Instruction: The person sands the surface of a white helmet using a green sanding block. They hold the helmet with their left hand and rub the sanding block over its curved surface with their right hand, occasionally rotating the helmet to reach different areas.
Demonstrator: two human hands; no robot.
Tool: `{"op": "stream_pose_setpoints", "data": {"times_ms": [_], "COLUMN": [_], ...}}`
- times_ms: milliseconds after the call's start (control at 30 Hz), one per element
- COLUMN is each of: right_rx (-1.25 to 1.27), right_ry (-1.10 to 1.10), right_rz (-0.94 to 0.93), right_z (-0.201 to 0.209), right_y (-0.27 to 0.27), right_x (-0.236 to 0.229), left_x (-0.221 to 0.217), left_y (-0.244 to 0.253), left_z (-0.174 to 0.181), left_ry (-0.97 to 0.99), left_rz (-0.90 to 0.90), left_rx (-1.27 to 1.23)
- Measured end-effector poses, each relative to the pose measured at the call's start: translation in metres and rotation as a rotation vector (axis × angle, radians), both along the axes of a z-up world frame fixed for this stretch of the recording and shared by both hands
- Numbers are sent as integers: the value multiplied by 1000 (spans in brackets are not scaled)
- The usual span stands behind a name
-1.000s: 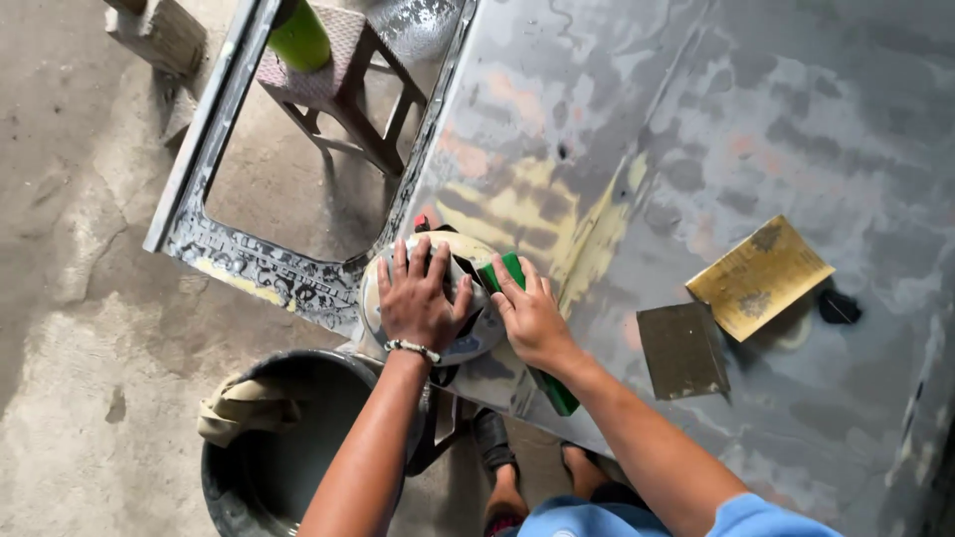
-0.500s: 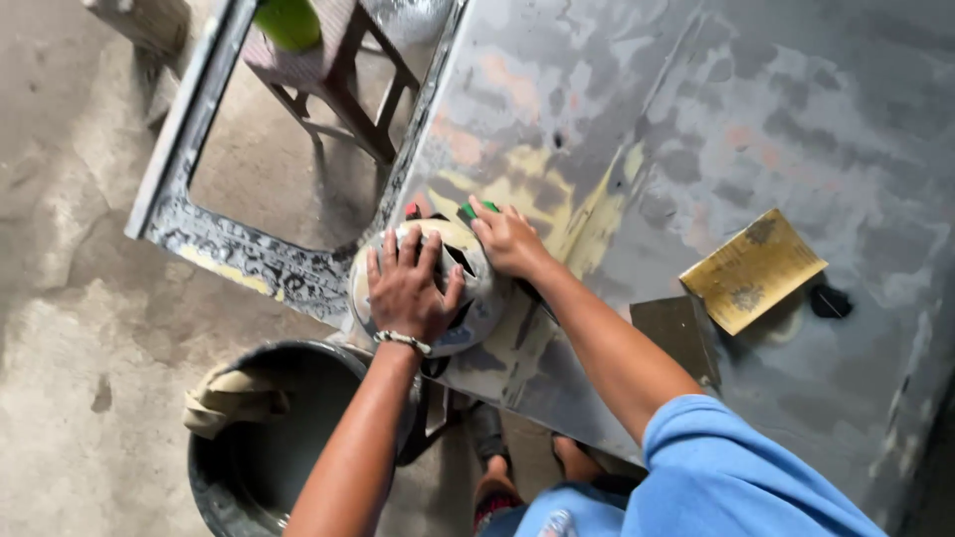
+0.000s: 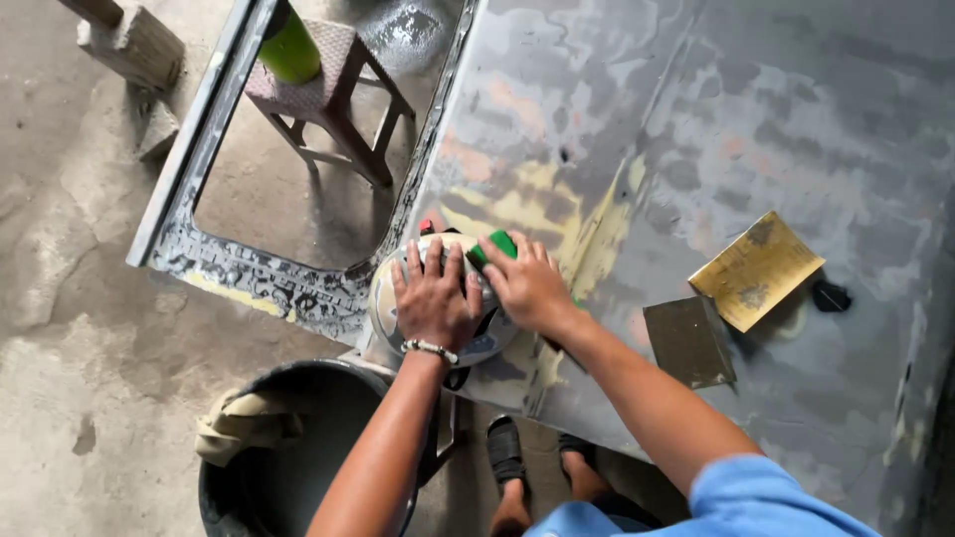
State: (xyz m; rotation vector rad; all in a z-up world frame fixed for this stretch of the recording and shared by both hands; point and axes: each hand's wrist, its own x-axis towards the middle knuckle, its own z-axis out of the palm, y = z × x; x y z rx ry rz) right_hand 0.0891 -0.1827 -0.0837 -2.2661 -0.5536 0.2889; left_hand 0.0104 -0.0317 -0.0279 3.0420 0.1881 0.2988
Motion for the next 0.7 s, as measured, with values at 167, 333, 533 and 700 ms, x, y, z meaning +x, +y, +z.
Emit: {"op": "stream_pose_setpoints", "data": {"times_ms": [167,333,533,700], "right_rx": [-32,-3,217,125], "right_ry": [143,-37,15,-363], "right_rz": [-32,-95,-376,-494], "right_z": [-13,14,-40,2], "right_y": [12,-8,5,18], "right_x": [23,-43,-51,-113], "left_x": [-3,-2,-10,-3], "left_y": [-8,3,-5,3], "left_z": [13,-5,0,-17], "left_ry": [23,-38,-23,-38], "left_rz": [-20,-18,32,50], "left_rx": [24,19,-3,-20]}}
